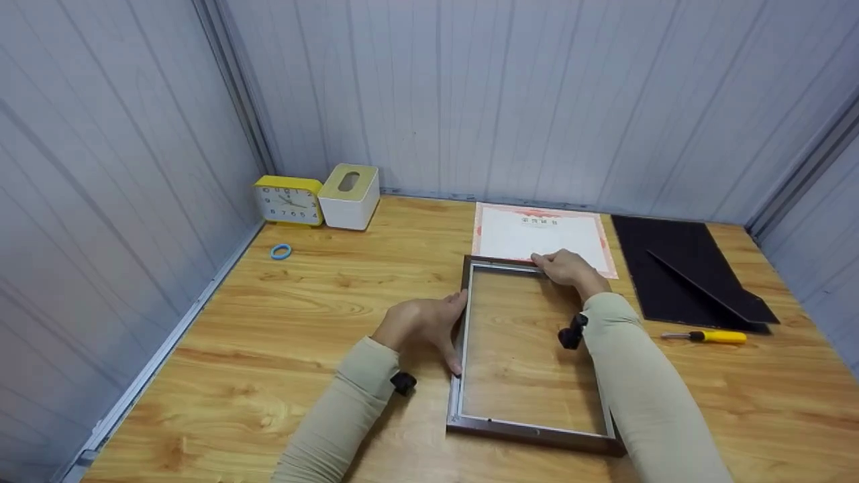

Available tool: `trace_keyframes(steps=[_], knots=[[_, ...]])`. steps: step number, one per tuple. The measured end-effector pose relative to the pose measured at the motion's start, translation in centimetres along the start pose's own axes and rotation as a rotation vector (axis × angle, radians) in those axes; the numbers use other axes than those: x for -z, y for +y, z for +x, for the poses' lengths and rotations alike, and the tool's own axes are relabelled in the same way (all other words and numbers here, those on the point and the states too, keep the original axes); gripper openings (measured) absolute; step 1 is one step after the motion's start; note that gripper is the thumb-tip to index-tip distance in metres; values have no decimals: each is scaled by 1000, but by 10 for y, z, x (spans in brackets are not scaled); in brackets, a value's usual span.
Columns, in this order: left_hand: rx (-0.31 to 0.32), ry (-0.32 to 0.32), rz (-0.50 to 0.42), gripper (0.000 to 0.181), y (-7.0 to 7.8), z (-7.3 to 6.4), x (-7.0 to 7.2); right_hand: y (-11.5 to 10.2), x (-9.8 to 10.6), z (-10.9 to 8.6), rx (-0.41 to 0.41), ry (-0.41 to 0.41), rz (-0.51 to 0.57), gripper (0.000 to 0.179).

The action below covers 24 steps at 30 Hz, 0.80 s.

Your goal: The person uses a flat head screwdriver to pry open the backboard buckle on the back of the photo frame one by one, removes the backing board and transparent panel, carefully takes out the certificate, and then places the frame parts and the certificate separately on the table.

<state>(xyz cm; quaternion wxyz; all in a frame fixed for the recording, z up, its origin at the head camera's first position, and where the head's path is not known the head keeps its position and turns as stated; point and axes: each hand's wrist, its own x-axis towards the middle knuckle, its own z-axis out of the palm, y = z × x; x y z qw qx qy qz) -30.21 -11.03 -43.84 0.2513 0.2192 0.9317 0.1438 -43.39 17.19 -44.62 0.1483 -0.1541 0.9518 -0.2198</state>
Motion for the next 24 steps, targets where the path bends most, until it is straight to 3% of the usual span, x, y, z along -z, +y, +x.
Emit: trace_keyframes(steps=[8,24], knots=[[14,-9,62,150,6,-4,0,3,0,0,13,-2,2,58],[10,-20,47,150,8,-3,-1,3,-1,0,16,-6,-25,58]])
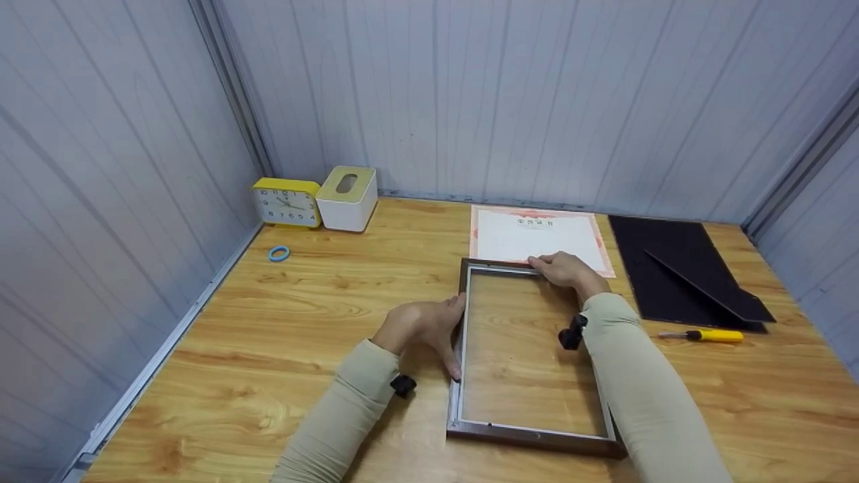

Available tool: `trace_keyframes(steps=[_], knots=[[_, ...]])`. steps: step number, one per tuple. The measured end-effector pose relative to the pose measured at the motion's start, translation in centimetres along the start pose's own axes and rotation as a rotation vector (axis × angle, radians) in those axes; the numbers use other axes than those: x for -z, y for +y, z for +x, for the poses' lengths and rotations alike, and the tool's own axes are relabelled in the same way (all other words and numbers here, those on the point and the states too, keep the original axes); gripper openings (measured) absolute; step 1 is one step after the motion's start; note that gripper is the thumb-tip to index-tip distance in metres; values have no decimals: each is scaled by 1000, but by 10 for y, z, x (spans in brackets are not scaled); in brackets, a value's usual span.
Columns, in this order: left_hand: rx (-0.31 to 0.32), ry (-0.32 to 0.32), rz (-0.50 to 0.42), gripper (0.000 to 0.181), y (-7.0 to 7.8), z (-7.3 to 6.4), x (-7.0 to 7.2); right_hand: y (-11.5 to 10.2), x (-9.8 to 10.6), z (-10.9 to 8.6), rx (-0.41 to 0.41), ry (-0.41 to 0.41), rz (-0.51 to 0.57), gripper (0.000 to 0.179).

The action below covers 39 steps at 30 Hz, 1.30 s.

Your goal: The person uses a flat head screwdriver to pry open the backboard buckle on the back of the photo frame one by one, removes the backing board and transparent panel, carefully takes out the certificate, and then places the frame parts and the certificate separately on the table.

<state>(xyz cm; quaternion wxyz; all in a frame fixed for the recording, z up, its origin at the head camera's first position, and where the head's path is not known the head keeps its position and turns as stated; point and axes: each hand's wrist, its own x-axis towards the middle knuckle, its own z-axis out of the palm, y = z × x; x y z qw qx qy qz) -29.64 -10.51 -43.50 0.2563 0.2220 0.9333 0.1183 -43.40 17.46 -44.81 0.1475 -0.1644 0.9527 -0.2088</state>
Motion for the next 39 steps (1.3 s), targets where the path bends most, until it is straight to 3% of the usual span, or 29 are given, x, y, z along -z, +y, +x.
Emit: trace_keyframes(steps=[7,18,28,31,35,39], knots=[[-34,29,0,148,0,-2,-1,-2,-2,1,24,18,-14,56],[-21,20,17,150,-1,-1,0,-2,1,-1,23,12,-14,58],[1,8,28,150,-1,1,1,2,18,-11,21,40,89,63],[-13,23,25,149,-1,1,1,2,27,-23,42,58,100,65],[-45,35,30,147,-1,1,0,6,36,-57,73,56,48,74],[-49,33,26,147,-2,0,1,15,33,-99,-7,24,83,84]])
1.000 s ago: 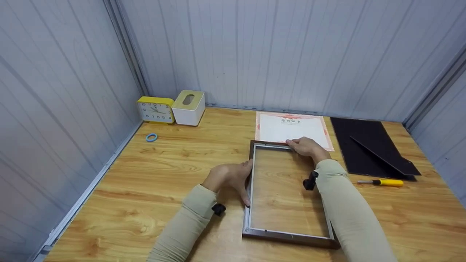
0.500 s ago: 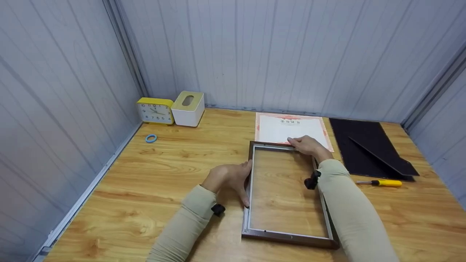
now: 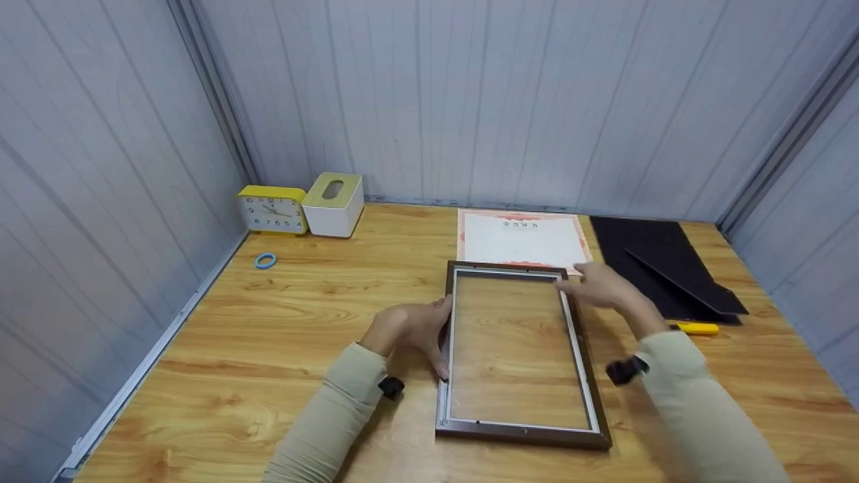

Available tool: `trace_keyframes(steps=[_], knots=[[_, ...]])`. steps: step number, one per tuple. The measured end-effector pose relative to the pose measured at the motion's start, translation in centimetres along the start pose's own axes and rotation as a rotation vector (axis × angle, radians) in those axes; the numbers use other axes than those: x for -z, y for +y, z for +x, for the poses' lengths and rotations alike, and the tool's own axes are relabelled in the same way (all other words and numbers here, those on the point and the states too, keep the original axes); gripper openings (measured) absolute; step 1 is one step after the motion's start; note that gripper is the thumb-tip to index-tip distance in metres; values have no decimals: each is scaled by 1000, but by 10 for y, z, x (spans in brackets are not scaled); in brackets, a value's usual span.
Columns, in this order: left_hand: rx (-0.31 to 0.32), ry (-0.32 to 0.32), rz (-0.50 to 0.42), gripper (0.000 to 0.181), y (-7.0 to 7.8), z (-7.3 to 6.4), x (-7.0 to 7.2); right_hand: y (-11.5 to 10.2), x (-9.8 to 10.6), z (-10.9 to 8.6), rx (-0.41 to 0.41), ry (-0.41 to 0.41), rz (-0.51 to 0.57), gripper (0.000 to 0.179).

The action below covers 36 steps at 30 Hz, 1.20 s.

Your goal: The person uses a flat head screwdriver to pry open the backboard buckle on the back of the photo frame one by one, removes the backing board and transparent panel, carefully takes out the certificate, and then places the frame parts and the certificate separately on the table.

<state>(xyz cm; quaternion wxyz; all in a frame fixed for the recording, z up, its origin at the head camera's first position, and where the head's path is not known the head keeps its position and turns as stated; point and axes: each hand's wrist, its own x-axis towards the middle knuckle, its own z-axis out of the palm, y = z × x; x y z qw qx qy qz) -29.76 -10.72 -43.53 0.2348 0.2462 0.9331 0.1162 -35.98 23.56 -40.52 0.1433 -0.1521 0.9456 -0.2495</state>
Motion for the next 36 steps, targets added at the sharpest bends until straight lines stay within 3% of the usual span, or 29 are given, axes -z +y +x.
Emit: trace_keyframes(steps=[3,7,15,22,28,31,36], knots=[[30,-8,0,148,1,1,-1,9,-9,-26,-57,-20,99,81],[57,-14,-9,149,1,2,-2,17,-25,-44,-81,-22,213,70],[-13,2,-89,136,-2,-1,-9,21,-45,-49,-71,160,178,52],[11,-11,-16,129,-2,-2,-6,21,-54,-52,-89,230,214,52],[9,-22,-32,131,0,-4,-6,18,-55,-53,-83,308,206,55],[17,-18,-48,131,0,-3,-6,21,-53,-49,-132,325,354,63],[19,-15,-53,132,-1,-1,-5,34,-52,-46,-216,300,893,64]])
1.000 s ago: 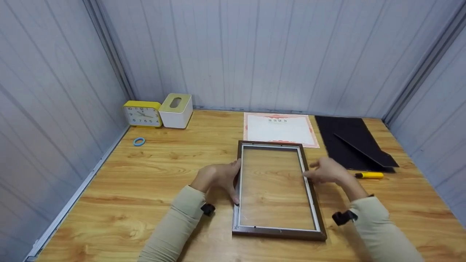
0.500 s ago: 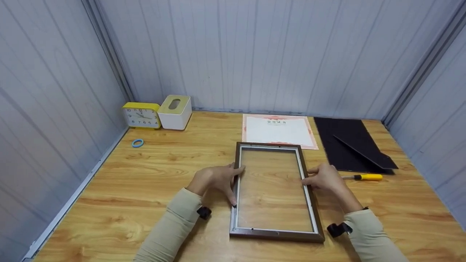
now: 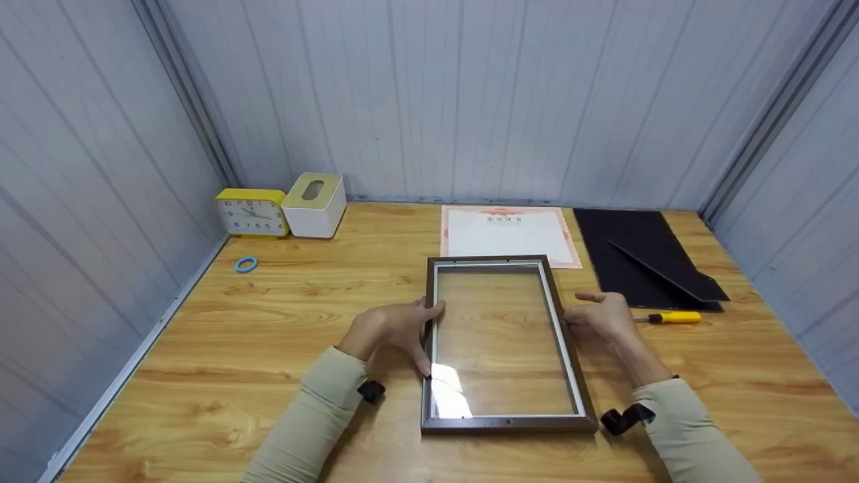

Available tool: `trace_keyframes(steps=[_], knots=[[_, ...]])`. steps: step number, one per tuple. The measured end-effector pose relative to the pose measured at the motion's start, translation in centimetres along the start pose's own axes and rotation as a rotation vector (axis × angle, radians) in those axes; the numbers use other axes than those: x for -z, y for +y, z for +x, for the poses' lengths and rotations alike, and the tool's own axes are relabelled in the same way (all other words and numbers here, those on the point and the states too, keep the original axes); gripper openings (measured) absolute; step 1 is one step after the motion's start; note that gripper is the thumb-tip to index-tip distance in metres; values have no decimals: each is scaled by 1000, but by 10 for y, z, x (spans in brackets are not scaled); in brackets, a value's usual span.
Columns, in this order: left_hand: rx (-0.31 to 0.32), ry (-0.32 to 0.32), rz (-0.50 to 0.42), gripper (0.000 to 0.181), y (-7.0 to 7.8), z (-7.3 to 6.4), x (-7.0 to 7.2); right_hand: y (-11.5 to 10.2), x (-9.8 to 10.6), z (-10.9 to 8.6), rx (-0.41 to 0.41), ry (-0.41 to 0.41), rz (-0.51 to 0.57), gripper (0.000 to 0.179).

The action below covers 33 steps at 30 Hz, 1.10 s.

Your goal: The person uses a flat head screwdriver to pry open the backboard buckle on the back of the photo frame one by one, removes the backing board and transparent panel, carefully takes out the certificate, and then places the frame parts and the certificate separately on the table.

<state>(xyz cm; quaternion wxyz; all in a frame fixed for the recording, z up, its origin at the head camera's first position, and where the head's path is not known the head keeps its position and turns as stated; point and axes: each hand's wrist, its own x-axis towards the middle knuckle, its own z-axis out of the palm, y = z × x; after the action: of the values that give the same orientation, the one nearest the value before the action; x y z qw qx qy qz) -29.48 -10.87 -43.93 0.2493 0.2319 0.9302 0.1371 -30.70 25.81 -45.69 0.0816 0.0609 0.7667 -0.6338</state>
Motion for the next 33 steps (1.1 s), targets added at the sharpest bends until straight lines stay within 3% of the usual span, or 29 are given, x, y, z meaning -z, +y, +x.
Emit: trace_keyframes(steps=[3,7,11,16,22,30,33], knots=[[-7,6,0,133,1,3,0,3,6,3,-68,-35,190,49],[-27,1,-7,133,0,3,-3,8,7,6,-134,-124,278,16],[-37,-4,-5,133,0,4,-3,9,8,5,-187,-254,370,20],[-26,8,16,132,-1,3,0,9,7,5,-179,-386,454,16],[-57,16,41,131,-1,3,0,13,1,8,-144,-387,478,16],[-5,10,0,137,0,2,-1,17,-4,9,-144,-360,400,24],[-12,13,-30,144,-1,2,0,17,-6,9,-117,-349,360,24]])
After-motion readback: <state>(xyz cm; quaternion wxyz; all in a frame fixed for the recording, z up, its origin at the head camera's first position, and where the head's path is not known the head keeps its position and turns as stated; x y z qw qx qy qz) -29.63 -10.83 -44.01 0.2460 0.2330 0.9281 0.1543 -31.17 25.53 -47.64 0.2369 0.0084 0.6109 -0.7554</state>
